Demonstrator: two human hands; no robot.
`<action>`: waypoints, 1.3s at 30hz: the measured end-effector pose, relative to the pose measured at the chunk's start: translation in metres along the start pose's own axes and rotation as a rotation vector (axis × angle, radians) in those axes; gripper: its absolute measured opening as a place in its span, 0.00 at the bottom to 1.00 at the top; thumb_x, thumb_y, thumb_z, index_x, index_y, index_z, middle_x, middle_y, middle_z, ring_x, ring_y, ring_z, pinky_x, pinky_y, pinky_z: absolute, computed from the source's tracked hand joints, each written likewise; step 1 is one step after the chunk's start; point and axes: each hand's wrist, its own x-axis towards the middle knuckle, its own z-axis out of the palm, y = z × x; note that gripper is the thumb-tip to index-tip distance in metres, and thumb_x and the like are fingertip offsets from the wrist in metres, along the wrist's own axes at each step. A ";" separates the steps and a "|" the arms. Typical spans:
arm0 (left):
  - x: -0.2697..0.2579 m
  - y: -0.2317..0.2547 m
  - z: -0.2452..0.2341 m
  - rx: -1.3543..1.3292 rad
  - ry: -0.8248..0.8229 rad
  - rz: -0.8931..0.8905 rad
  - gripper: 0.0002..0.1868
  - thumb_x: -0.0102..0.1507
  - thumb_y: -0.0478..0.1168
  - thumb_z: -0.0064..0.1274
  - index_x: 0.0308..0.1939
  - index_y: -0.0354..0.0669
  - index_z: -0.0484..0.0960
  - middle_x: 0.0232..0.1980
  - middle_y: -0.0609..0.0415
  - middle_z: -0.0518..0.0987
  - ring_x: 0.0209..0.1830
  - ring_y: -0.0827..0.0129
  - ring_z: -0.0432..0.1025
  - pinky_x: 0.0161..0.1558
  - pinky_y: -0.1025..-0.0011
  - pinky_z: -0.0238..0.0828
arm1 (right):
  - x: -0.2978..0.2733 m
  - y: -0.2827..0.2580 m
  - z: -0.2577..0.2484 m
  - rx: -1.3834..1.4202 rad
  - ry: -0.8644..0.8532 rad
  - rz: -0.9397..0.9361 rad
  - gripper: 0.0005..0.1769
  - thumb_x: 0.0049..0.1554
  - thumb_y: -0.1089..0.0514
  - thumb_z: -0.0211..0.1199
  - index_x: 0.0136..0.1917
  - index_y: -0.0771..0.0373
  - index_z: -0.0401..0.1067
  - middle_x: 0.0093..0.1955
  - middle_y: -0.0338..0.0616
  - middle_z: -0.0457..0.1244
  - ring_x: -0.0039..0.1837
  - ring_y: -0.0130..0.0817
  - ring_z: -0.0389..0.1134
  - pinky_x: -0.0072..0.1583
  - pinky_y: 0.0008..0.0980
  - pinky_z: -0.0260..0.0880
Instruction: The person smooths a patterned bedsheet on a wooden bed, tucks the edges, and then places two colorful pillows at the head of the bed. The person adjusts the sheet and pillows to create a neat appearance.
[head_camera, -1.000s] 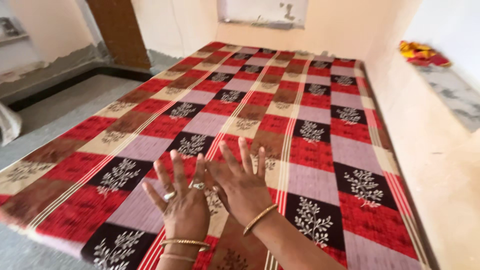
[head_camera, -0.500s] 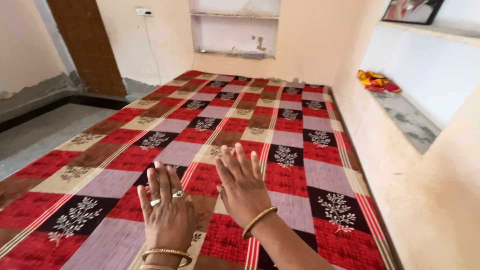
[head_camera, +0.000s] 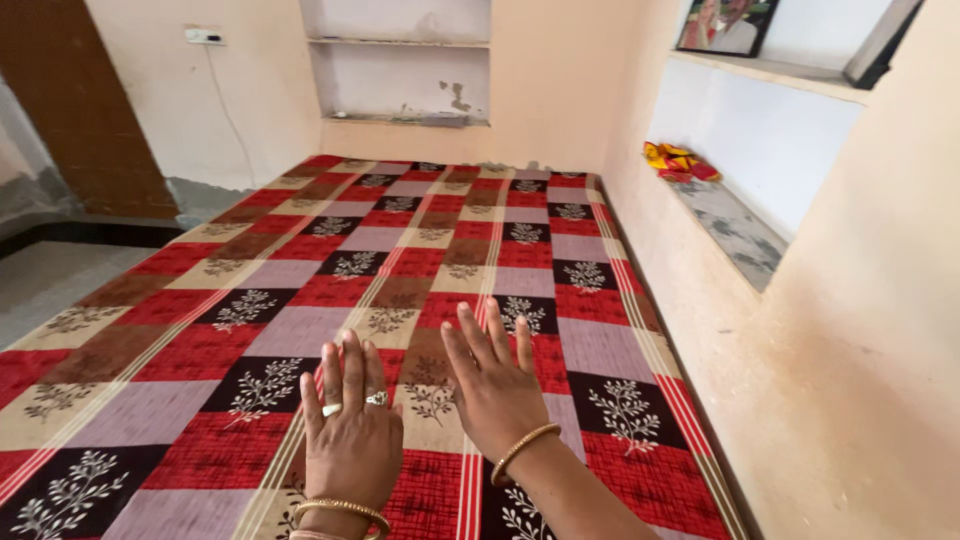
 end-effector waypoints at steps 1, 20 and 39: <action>0.001 0.002 0.000 -0.019 0.011 0.012 0.47 0.61 0.49 0.43 0.80 0.36 0.44 0.84 0.41 0.40 0.84 0.48 0.34 0.75 0.47 0.26 | -0.002 0.001 0.000 0.025 0.018 -0.002 0.39 0.60 0.54 0.51 0.81 0.60 0.45 0.84 0.52 0.36 0.84 0.52 0.25 0.76 0.61 0.19; 0.014 -0.018 0.003 -0.106 -0.083 0.168 0.48 0.63 0.55 0.42 0.81 0.37 0.43 0.85 0.41 0.38 0.82 0.50 0.32 0.76 0.49 0.24 | -0.013 -0.031 -0.013 -0.111 0.026 0.141 0.36 0.64 0.45 0.44 0.82 0.57 0.44 0.84 0.51 0.36 0.84 0.52 0.25 0.77 0.59 0.18; 0.036 -0.011 -0.007 -0.139 -0.245 0.394 0.47 0.66 0.50 0.40 0.80 0.36 0.34 0.85 0.43 0.28 0.84 0.50 0.22 0.73 0.47 0.20 | -0.010 -0.022 -0.007 -0.212 0.092 0.187 0.36 0.63 0.46 0.43 0.80 0.59 0.45 0.84 0.52 0.35 0.86 0.54 0.25 0.77 0.63 0.17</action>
